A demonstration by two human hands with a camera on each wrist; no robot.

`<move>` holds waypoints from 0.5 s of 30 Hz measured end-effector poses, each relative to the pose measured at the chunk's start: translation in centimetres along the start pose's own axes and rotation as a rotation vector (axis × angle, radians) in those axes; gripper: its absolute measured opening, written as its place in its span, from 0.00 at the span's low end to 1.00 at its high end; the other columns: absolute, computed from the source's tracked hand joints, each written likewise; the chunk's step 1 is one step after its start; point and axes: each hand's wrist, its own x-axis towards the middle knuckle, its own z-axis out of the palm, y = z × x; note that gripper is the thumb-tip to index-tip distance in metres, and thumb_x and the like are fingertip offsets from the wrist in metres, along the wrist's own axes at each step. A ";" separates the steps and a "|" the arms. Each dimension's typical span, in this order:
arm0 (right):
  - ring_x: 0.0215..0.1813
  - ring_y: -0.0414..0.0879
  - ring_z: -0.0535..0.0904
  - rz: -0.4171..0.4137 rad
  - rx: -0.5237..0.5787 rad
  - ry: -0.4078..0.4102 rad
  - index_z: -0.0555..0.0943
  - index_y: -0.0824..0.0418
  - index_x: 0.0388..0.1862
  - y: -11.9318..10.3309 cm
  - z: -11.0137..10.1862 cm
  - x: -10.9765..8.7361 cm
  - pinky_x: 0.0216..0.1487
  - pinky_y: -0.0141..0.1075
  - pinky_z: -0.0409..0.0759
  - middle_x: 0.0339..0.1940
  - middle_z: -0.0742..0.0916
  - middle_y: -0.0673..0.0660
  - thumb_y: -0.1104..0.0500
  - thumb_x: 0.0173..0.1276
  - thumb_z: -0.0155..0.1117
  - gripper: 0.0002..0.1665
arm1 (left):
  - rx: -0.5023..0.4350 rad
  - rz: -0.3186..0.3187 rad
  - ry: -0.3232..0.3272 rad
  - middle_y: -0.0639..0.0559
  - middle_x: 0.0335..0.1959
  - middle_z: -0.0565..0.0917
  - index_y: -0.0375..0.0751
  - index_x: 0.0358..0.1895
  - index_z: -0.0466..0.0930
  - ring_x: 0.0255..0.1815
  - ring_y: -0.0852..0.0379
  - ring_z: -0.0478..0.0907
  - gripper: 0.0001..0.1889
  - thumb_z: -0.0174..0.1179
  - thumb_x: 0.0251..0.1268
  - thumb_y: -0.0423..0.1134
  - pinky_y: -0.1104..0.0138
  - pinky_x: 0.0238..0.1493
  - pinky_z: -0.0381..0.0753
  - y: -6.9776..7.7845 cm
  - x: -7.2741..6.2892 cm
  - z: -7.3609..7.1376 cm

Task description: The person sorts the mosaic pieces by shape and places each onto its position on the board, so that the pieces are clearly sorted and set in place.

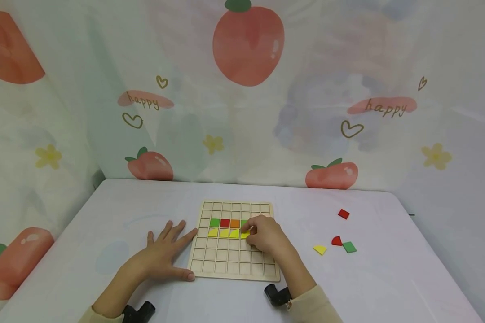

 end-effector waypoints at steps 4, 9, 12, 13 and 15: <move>0.32 0.45 0.73 0.000 -0.002 0.005 0.89 0.53 0.41 0.1 0.0 -0.1 0.30 0.36 0.71 0.27 0.80 0.52 0.69 0.58 0.69 0.15 | 0.002 -0.010 -0.002 0.45 0.82 0.51 0.64 0.78 0.57 0.81 0.33 0.38 0.60 0.66 0.35 0.80 0.23 0.65 0.38 0.1 0.1 0.0; 0.35 0.45 0.73 -0.008 0.039 0.014 0.88 0.52 0.43 0.7 -0.1 -0.2 0.32 0.36 0.72 0.30 0.81 0.51 0.68 0.57 0.70 0.16 | 0.005 -0.015 -0.002 0.45 0.82 0.51 0.65 0.78 0.56 0.81 0.33 0.38 0.60 0.66 0.35 0.81 0.23 0.65 0.38 0.0 0.1 0.0; 0.36 0.45 0.74 -0.029 0.072 0.012 0.87 0.53 0.45 1.2 -0.3 -0.4 0.33 0.37 0.74 0.32 0.82 0.51 0.68 0.58 0.69 0.17 | 0.002 -0.013 -0.004 0.45 0.82 0.51 0.65 0.78 0.56 0.81 0.33 0.38 0.60 0.65 0.35 0.81 0.23 0.65 0.38 0.0 0.1 0.0; 0.35 0.45 0.75 -0.036 0.098 0.007 0.86 0.55 0.46 1.4 -0.4 -0.5 0.32 0.37 0.75 0.33 0.82 0.52 0.68 0.58 0.68 0.17 | 0.001 -0.012 -0.004 0.44 0.82 0.51 0.65 0.78 0.56 0.81 0.33 0.38 0.60 0.65 0.35 0.81 0.23 0.65 0.38 0.0 0.1 0.0; 0.34 0.45 0.77 -0.047 0.146 -0.002 0.86 0.56 0.48 1.8 -0.7 -0.8 0.32 0.36 0.78 0.34 0.82 0.53 0.68 0.60 0.68 0.17 | -0.002 -0.009 -0.004 0.44 0.82 0.51 0.64 0.78 0.56 0.81 0.32 0.38 0.60 0.65 0.35 0.81 0.23 0.65 0.38 0.1 0.1 -0.1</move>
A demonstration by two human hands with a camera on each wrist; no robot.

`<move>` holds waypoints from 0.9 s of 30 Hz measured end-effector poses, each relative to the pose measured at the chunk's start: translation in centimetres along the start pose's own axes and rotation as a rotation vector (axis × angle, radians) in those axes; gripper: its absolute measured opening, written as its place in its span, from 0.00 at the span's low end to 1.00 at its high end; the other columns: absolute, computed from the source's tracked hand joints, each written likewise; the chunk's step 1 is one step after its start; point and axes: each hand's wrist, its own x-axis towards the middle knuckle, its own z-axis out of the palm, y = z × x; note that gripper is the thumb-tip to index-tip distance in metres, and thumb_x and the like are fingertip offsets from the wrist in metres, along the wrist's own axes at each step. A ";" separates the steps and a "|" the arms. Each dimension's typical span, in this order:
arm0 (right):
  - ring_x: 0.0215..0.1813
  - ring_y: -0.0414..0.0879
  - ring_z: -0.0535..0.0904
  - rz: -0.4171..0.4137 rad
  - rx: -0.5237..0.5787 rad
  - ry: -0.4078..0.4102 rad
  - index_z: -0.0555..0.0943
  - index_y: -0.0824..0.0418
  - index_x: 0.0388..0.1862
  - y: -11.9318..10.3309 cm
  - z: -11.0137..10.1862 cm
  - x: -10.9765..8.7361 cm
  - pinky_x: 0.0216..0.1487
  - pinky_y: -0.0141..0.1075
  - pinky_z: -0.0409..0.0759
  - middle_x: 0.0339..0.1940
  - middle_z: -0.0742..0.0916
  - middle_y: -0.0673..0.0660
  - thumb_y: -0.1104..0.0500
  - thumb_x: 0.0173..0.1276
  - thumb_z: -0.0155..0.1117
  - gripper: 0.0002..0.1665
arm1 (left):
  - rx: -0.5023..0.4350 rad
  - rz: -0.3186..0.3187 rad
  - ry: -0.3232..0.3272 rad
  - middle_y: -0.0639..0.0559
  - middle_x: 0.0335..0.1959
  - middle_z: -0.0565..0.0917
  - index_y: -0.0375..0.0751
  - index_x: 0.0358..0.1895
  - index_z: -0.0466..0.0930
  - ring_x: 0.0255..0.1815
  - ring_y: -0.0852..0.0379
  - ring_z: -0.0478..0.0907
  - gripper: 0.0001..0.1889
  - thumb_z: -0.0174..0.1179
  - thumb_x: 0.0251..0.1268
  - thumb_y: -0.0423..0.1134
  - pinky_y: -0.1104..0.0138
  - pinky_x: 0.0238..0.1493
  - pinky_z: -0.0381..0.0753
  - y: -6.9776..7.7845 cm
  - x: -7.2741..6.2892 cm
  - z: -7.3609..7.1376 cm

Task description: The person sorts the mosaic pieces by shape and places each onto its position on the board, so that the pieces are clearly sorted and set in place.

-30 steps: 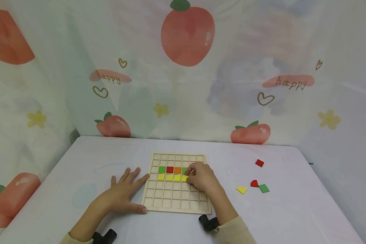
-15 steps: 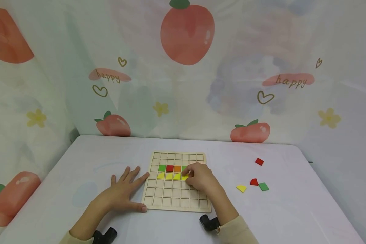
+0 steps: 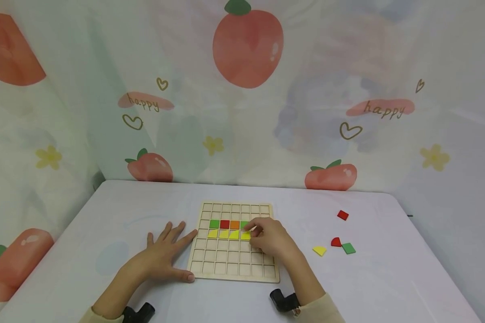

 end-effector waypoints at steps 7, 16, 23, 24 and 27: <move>0.36 0.47 0.81 -0.036 0.097 -0.003 0.84 0.57 0.52 1.1 -1.2 -0.7 0.37 0.36 0.83 0.38 0.84 0.54 0.64 0.65 0.68 0.16 | 0.000 -0.003 0.002 0.44 0.81 0.51 0.65 0.78 0.57 0.81 0.32 0.39 0.60 0.65 0.35 0.81 0.23 0.65 0.38 0.0 -0.1 0.1; 0.38 0.47 0.81 -0.001 0.120 0.069 0.83 0.58 0.55 1.9 -3.2 -1.9 0.38 0.37 0.83 0.41 0.84 0.55 0.62 0.65 0.69 0.19 | -0.003 -0.005 0.006 0.45 0.81 0.52 0.65 0.78 0.58 0.81 0.33 0.39 0.59 0.66 0.35 0.80 0.23 0.65 0.38 0.0 0.1 0.3; 0.43 0.54 0.84 0.007 0.153 0.104 0.80 0.60 0.60 2.9 -5.3 -2.5 0.43 0.41 0.85 0.46 0.83 0.59 0.59 0.68 0.68 0.22 | 0.003 -0.009 0.004 0.45 0.81 0.52 0.65 0.78 0.58 0.81 0.33 0.39 0.59 0.66 0.35 0.80 0.24 0.66 0.38 0.1 0.1 0.2; 0.44 0.55 0.84 0.008 0.154 0.111 0.80 0.60 0.60 3.1 -5.6 -2.7 0.44 0.41 0.85 0.47 0.83 0.59 0.59 0.68 0.68 0.22 | 0.003 -0.009 0.004 0.45 0.81 0.51 0.65 0.78 0.58 0.81 0.33 0.39 0.59 0.66 0.35 0.80 0.24 0.66 0.38 0.1 0.0 0.2; 0.44 0.58 0.84 -0.004 0.165 0.125 0.79 0.61 0.61 3.5 -6.5 -3.1 0.44 0.41 0.85 0.48 0.83 0.61 0.58 0.69 0.68 0.23 | 0.005 -0.004 0.002 0.44 0.81 0.51 0.64 0.78 0.57 0.81 0.33 0.39 0.59 0.66 0.36 0.80 0.23 0.65 0.39 0.2 0.0 0.1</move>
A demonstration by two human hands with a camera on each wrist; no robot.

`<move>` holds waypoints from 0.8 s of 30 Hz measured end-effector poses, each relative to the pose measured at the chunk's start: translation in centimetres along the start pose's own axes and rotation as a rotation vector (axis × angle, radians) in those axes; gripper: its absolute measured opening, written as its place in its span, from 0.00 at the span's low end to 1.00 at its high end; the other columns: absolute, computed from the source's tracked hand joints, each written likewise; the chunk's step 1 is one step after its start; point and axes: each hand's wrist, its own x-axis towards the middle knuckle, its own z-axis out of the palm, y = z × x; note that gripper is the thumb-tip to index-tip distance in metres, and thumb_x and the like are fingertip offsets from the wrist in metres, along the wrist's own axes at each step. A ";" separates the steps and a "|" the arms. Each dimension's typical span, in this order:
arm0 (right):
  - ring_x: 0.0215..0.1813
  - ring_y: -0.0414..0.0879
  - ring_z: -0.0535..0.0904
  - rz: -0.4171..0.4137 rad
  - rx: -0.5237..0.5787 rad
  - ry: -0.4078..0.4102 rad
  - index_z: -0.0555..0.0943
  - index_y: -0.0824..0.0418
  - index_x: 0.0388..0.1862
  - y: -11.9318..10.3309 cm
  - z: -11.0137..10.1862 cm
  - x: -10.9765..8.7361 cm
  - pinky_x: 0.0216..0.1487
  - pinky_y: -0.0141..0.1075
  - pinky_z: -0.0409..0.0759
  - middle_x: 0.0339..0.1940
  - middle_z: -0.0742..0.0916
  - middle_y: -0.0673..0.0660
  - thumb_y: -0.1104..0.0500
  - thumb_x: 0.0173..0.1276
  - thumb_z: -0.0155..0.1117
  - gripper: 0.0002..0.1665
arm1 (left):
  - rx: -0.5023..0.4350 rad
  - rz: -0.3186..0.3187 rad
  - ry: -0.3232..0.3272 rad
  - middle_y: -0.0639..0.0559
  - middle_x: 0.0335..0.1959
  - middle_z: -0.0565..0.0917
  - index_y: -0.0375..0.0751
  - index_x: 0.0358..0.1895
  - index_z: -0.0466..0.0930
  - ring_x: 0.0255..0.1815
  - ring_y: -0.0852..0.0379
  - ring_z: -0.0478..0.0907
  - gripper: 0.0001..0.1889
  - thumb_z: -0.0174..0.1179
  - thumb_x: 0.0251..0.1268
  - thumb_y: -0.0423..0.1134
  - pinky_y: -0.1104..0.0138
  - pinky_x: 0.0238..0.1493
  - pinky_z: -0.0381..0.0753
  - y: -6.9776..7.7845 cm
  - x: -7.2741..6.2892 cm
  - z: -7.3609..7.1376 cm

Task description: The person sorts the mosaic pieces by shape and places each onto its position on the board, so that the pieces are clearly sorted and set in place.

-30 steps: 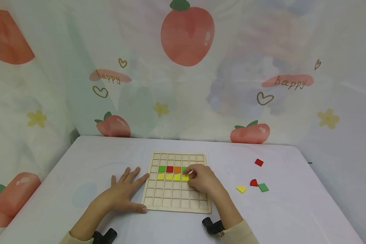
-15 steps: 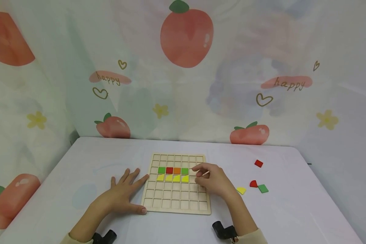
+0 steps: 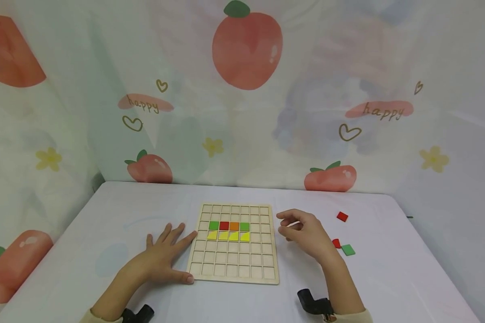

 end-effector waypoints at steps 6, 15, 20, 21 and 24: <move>0.46 0.58 0.84 -0.012 0.002 0.036 0.79 0.61 0.62 0.5 -1.5 -0.5 0.45 0.38 0.85 0.49 0.83 0.61 0.54 0.70 0.68 0.24 | -0.003 0.000 -0.004 0.44 0.81 0.51 0.64 0.78 0.57 0.81 0.33 0.39 0.59 0.65 0.36 0.80 0.23 0.65 0.38 -0.1 0.0 0.1; 0.46 0.52 0.85 -0.008 -0.027 0.085 0.76 0.61 0.65 1.3 -3.5 -1.0 0.45 0.32 0.84 0.53 0.82 0.62 0.47 0.71 0.65 0.29 | 0.017 -0.003 -0.002 0.45 0.82 0.50 0.65 0.78 0.56 0.81 0.33 0.38 0.60 0.64 0.35 0.82 0.23 0.65 0.38 -0.4 0.1 0.3; 0.46 0.49 0.86 0.028 -0.026 0.104 0.75 0.61 0.66 1.9 -4.1 -1.1 0.45 0.34 0.84 0.54 0.81 0.62 0.48 0.73 0.64 0.29 | 0.008 0.003 0.001 0.45 0.82 0.50 0.65 0.78 0.56 0.81 0.33 0.38 0.60 0.64 0.35 0.82 0.23 0.65 0.38 -0.4 0.1 0.2; 0.47 0.49 0.86 0.034 -0.024 0.107 0.75 0.61 0.66 2.1 -4.3 -1.2 0.45 0.34 0.84 0.54 0.81 0.62 0.48 0.73 0.63 0.29 | 0.004 0.007 0.002 0.45 0.82 0.50 0.64 0.79 0.56 0.81 0.33 0.38 0.60 0.64 0.36 0.81 0.23 0.65 0.38 -0.4 0.1 0.2; 0.46 0.44 0.86 0.049 -0.021 0.118 0.75 0.61 0.67 2.4 -4.7 -1.3 0.45 0.33 0.83 0.53 0.82 0.61 0.49 0.74 0.62 0.28 | -0.003 0.017 0.001 0.44 0.82 0.50 0.63 0.79 0.56 0.81 0.33 0.37 0.60 0.64 0.36 0.81 0.23 0.65 0.38 -0.4 0.0 0.1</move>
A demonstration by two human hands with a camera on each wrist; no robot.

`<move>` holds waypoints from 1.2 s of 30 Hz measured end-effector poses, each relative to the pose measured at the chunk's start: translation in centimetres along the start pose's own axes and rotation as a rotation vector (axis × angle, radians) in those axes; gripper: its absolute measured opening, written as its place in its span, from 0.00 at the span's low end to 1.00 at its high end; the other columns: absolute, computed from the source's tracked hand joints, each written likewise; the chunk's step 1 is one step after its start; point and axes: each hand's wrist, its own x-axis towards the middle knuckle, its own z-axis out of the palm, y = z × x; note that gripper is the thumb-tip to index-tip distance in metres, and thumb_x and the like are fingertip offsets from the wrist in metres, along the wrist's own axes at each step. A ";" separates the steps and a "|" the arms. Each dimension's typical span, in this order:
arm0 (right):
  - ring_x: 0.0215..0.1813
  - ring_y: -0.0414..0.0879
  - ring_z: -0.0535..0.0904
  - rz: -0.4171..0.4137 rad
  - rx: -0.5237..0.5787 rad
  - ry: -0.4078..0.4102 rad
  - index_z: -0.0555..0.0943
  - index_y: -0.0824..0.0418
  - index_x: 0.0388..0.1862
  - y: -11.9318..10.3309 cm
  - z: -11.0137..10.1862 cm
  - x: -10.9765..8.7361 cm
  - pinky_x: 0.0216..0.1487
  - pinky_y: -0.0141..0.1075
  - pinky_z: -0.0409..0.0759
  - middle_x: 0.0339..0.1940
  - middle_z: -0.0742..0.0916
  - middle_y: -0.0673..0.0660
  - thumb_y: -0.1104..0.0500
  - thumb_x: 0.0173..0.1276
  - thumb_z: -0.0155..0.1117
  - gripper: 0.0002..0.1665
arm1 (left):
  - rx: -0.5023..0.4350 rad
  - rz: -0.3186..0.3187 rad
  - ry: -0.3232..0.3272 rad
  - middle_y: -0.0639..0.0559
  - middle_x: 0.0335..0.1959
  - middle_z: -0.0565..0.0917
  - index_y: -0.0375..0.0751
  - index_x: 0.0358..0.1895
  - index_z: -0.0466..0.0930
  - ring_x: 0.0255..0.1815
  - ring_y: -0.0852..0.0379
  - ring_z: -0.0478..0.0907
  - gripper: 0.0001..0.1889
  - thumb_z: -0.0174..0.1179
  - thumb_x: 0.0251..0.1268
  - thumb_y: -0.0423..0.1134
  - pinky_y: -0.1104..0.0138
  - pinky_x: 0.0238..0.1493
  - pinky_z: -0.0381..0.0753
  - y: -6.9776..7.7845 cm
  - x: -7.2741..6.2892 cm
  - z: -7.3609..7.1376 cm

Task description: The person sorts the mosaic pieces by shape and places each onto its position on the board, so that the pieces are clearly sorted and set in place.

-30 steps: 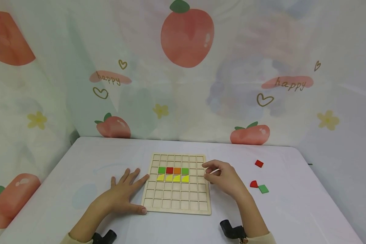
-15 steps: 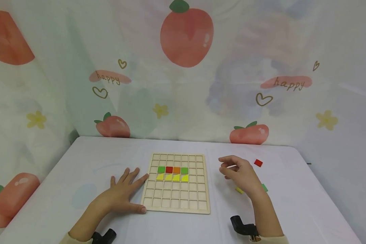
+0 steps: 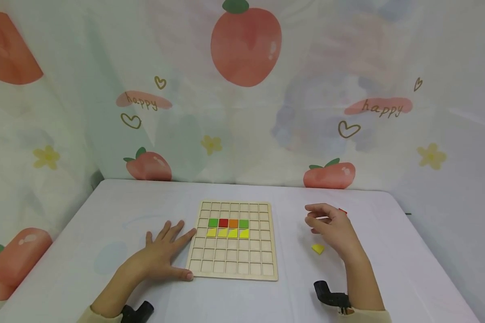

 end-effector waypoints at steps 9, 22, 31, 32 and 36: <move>0.44 0.37 0.85 0.061 -0.023 0.058 0.72 0.63 0.69 1.2 -1.6 -0.2 0.45 0.32 0.84 0.57 0.80 0.62 0.44 0.76 0.58 0.32 | -0.017 0.009 -0.003 0.43 0.81 0.51 0.62 0.79 0.57 0.81 0.32 0.37 0.60 0.65 0.37 0.80 0.22 0.64 0.38 0.0 -0.1 -0.1; 0.41 0.29 0.82 0.104 -0.064 0.125 0.72 0.65 0.69 2.2 -3.8 -0.9 0.41 0.28 0.84 0.57 0.80 0.63 0.44 0.76 0.57 0.33 | -0.012 0.007 -0.005 0.43 0.81 0.51 0.63 0.79 0.56 0.81 0.32 0.37 0.60 0.65 0.37 0.80 0.23 0.64 0.37 -0.1 0.1 0.0; 0.43 0.48 0.84 0.292 -0.162 -0.054 0.68 0.69 0.70 3.8 -5.6 -1.1 0.43 0.38 0.85 0.51 0.83 0.64 0.47 0.70 0.66 0.39 | 0.001 -0.012 -0.002 0.45 0.82 0.50 0.65 0.78 0.56 0.81 0.33 0.37 0.60 0.65 0.35 0.81 0.23 0.65 0.38 0.0 0.3 0.2; 0.42 0.48 0.83 0.319 -0.192 -0.074 0.69 0.68 0.70 4.0 -5.6 -0.9 0.42 0.39 0.85 0.50 0.83 0.64 0.47 0.68 0.68 0.40 | 0.001 -0.014 -0.003 0.45 0.82 0.50 0.65 0.78 0.56 0.81 0.33 0.38 0.60 0.65 0.35 0.81 0.23 0.65 0.38 0.0 0.3 0.2; 0.41 0.50 0.80 0.388 -0.288 -0.132 0.74 0.67 0.65 5.0 -5.5 -0.5 0.39 0.41 0.83 0.48 0.83 0.66 0.50 0.59 0.76 0.39 | 0.000 -0.015 -0.004 0.45 0.82 0.50 0.65 0.78 0.56 0.81 0.33 0.38 0.60 0.65 0.35 0.80 0.23 0.65 0.38 0.1 0.2 0.1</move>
